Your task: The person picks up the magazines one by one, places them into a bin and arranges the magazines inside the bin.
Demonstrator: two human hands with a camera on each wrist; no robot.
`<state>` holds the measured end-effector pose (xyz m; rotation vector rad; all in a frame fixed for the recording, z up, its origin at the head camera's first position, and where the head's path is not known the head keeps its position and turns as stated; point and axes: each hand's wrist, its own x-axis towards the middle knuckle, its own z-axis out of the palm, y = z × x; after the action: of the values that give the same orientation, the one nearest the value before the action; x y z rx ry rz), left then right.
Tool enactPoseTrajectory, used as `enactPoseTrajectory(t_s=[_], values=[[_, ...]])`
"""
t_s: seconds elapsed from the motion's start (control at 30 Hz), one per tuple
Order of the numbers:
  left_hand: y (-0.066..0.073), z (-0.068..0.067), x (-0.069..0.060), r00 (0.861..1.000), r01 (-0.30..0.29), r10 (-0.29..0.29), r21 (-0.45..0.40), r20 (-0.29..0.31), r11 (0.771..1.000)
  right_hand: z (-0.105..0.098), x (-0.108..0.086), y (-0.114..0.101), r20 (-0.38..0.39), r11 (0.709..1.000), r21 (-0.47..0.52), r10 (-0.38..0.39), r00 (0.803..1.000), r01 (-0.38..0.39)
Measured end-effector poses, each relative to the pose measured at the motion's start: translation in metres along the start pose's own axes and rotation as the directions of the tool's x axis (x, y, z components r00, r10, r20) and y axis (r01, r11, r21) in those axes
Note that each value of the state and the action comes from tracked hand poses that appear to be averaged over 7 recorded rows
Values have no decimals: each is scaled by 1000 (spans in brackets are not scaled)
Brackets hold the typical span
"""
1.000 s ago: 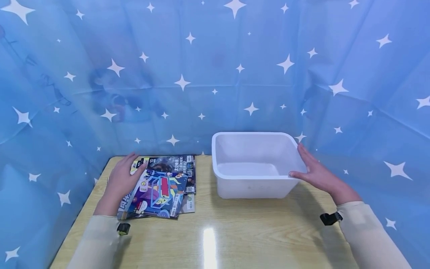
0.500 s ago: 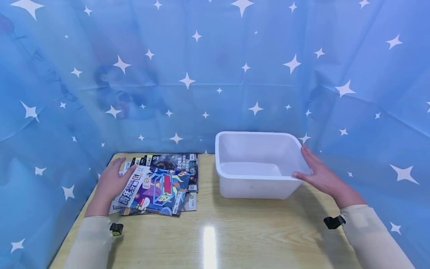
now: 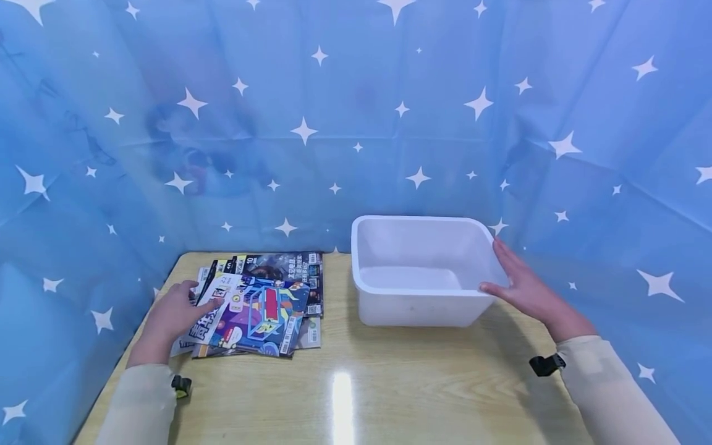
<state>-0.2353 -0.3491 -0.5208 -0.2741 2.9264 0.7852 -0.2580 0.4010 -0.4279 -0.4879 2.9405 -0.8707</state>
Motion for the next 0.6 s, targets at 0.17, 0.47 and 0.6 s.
enactPoseTrajectory(t_s=[0.17,0.47,0.6], values=[[-4,3,7,997,5,-2,-33,76,999,-1,0,-1,-2,1000,2,9,1000,-9],[-10,15,22,996,25,-27,26,90,999,1,0,0,-4,1000,-2,18,1000,-18],[-7,15,25,993,36,-39,29,109,999,1,-1,1,-6,1000,4,17,1000,-17]])
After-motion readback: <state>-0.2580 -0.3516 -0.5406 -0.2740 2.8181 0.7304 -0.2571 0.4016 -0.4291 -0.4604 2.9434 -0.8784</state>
